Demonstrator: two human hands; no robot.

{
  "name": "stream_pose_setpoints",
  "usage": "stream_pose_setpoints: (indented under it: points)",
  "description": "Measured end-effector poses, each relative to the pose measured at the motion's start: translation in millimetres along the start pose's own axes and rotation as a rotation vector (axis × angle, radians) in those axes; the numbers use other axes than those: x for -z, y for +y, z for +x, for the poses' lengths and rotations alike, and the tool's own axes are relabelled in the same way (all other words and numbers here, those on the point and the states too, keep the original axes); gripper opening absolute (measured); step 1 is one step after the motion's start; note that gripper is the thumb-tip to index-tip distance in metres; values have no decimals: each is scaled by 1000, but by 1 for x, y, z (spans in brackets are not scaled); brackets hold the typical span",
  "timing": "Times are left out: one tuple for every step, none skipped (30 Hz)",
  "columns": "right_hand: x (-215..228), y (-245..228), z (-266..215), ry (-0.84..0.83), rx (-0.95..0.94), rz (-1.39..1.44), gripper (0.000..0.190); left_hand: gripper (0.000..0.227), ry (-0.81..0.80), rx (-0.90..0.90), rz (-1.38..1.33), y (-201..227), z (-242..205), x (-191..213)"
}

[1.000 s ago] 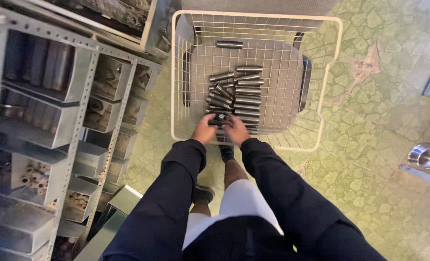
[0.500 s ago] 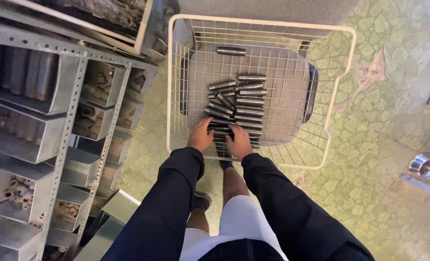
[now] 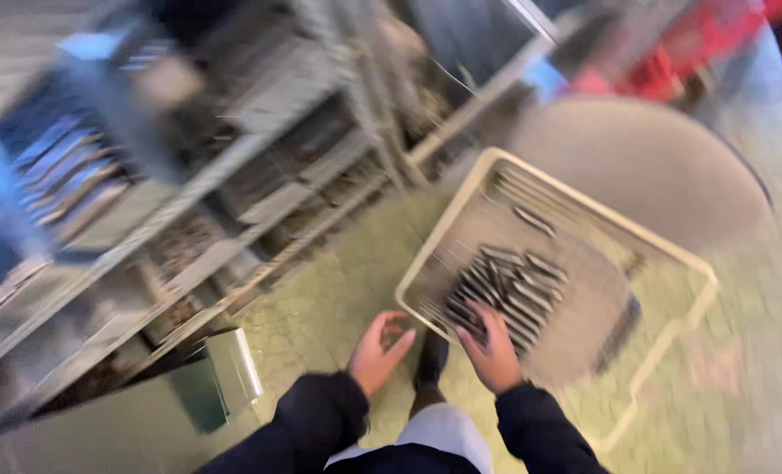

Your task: The person repeatedly picks cylindrical metal parts from labeled bins on a shelving unit and places them into a wire basket. The person handles the parts one at a time, moving between the shelf and the basket throughout the clip.

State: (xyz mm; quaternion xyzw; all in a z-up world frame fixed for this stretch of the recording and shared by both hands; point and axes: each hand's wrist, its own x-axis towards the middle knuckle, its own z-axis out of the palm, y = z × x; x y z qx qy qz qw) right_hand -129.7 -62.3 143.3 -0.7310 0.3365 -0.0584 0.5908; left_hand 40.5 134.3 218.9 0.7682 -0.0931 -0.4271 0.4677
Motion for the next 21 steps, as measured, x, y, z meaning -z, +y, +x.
stream_pose_setpoints:
  points:
    - [-4, -24, 4, -36, 47, -10, 62, 54, 52, -21, -21, 5, -15, 17]
    - [-9, -48, 5, -64, 95, -30, 61, 49, 116, -56, -48, 8, -32, 32]
    - [-15, -70, 4, -91, 144, -50, 60, 45, 180, -91, -74, 10, -50, 46]
    - [-22, -101, 4, -122, 182, -60, 60, 45, 224, -107, -93, 17, -66, 62]
    - [-30, -132, 2, -160, 288, -70, 56, 40, 305, -156, -124, 22, -83, 78]
    - [-40, -162, 0, -197, 394, -75, 53, 34, 387, -206, -152, 26, -100, 94]
    - [-51, -190, -2, -228, 434, -81, 53, 34, 432, -223, -168, 40, -120, 110]
    - [-63, -217, -7, -291, 464, -71, 50, 35, 479, -205, -131, 52, -140, 127]
    - [-76, -243, -13, -355, 494, -63, 48, 35, 526, -185, -94, 64, -161, 143]
    - [-87, -269, -19, -372, 523, -68, 48, 35, 554, -200, -105, 67, -175, 156]
    - [-98, -293, -26, -447, 524, -57, 48, 38, 586, -186, -113, 70, -189, 168]
    - [-108, -317, -34, -514, 522, -48, 49, 41, 611, -176, -121, 73, -201, 181]
    - [-120, -331, -38, -524, 549, -56, 49, 41, 632, -193, -130, 64, -207, 192]
    - [-134, -344, -44, -532, 612, -47, 49, 36, 687, -301, -117, 54, -213, 205]
    - [-148, -357, -50, -540, 675, -38, 48, 32, 742, -408, -103, 44, -219, 218]
    - [-162, -368, -55, -547, 688, -39, 48, 32, 755, -415, -106, 45, -231, 232]
    - [-177, -378, -59, -571, 675, -66, 51, 29, 772, -463, -92, 46, -242, 245]
    - [-192, -386, -66, -593, 655, -92, 55, 27, 786, -505, -78, 45, -254, 258]
    - [-207, -397, -73, -599, 662, -92, 55, 27, 794, -508, -80, 43, -267, 273]
    - [-221, -408, -79, -606, 651, -110, 56, 32, 773, -480, -79, 42, -278, 288]
    - [-235, -419, -85, -614, 641, -128, 57, 38, 751, -451, -78, 41, -289, 303]
